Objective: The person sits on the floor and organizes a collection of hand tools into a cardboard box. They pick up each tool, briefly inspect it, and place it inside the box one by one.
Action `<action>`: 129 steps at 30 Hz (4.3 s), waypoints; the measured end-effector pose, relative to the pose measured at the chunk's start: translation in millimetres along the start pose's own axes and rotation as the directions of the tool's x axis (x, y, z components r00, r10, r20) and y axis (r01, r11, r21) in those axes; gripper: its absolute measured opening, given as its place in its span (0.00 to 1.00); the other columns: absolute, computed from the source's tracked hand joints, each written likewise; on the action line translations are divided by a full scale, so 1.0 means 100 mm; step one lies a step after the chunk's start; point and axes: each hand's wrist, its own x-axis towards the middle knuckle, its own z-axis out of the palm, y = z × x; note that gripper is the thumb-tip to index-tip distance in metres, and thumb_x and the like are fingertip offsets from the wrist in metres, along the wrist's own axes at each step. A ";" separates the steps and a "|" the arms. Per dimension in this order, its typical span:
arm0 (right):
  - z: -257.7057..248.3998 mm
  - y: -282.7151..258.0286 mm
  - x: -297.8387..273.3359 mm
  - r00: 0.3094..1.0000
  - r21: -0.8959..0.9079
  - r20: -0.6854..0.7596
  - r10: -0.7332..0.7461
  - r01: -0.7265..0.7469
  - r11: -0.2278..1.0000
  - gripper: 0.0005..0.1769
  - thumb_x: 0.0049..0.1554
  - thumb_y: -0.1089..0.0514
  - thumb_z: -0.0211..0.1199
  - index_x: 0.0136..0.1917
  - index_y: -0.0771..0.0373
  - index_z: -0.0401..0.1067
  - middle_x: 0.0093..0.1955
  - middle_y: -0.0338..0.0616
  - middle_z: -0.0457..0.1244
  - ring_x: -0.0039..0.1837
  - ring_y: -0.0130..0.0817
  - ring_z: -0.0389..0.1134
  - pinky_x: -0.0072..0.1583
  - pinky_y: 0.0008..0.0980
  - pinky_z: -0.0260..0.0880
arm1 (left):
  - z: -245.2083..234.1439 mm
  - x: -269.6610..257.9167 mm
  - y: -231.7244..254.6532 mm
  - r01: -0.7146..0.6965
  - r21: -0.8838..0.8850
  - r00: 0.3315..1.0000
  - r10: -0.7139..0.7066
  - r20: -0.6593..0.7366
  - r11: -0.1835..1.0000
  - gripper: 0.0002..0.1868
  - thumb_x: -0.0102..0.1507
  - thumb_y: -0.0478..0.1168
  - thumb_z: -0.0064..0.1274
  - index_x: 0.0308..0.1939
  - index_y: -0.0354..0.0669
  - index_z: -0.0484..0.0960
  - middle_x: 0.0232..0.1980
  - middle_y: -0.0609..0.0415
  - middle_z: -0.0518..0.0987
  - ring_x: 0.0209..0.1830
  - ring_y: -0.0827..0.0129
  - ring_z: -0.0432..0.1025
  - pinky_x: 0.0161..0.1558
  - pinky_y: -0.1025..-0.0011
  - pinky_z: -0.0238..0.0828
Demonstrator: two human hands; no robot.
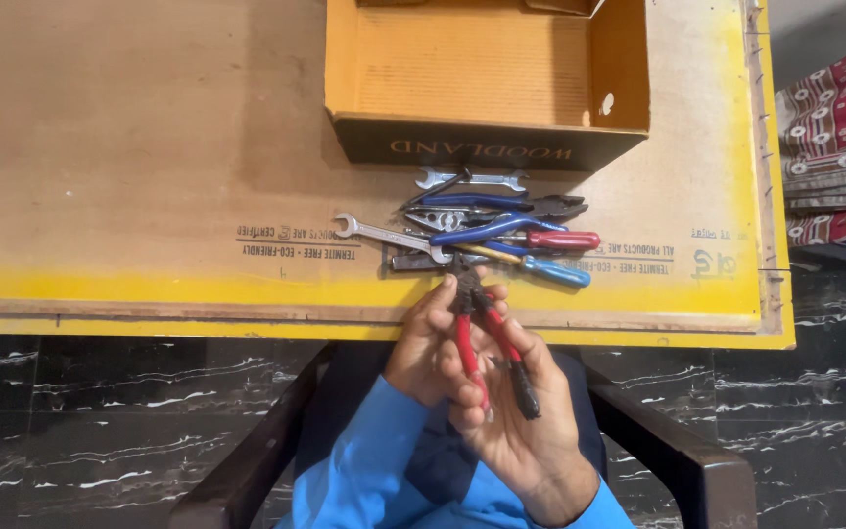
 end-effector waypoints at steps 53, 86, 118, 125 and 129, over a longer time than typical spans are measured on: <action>-0.16 -0.09 0.03 0.972 -0.681 0.194 0.135 0.034 0.731 0.43 0.69 0.32 0.41 0.66 0.80 0.60 0.51 0.59 0.65 0.47 0.46 0.71 0.51 0.40 0.72 | 0.71 -0.33 0.35 -0.420 0.812 0.872 0.429 0.237 0.406 0.27 0.72 0.44 0.47 0.72 0.32 0.68 0.42 0.54 0.79 0.42 0.76 0.73 0.44 0.77 0.73; 1.31 -1.13 1.05 0.956 -0.974 0.226 -0.187 0.219 -0.057 0.34 0.62 0.43 0.49 0.72 0.69 0.64 0.49 0.48 0.68 0.46 0.31 0.68 0.49 0.31 0.73 | 0.97 0.44 1.13 -0.136 0.554 0.293 0.501 0.815 -0.821 0.12 0.63 0.32 0.56 0.51 0.36 0.82 0.50 0.46 0.80 0.60 0.51 0.71 0.64 0.54 0.63; 0.91 -1.27 3.37 0.966 -0.666 0.092 -0.242 -0.121 -0.736 0.33 0.48 0.38 0.67 0.49 0.72 0.72 0.42 0.61 0.70 0.44 0.49 0.75 0.48 0.41 0.76 | 0.77 0.60 1.24 -0.232 0.612 0.256 0.559 0.788 -0.756 0.10 0.64 0.30 0.56 0.49 0.42 0.83 0.50 0.55 0.80 0.57 0.58 0.72 0.66 0.58 0.64; 0.80 -1.19 3.49 0.957 -0.540 0.084 -0.277 -0.190 -0.820 0.47 0.48 0.35 0.67 0.62 0.78 0.61 0.50 0.69 0.68 0.53 0.61 0.73 0.57 0.46 0.74 | 0.75 0.63 1.25 -0.231 0.615 0.247 0.566 0.786 -0.754 0.09 0.65 0.31 0.56 0.49 0.42 0.83 0.50 0.54 0.80 0.57 0.59 0.72 0.65 0.58 0.64; 0.80 -1.19 3.47 0.958 -0.534 0.098 -0.271 -0.179 -0.826 0.46 0.51 0.35 0.64 0.62 0.79 0.61 0.50 0.71 0.68 0.53 0.62 0.73 0.57 0.47 0.74 | 0.76 0.63 1.24 -0.252 0.617 0.243 0.568 0.786 -0.746 0.09 0.65 0.31 0.55 0.49 0.41 0.83 0.49 0.54 0.80 0.57 0.58 0.72 0.66 0.57 0.64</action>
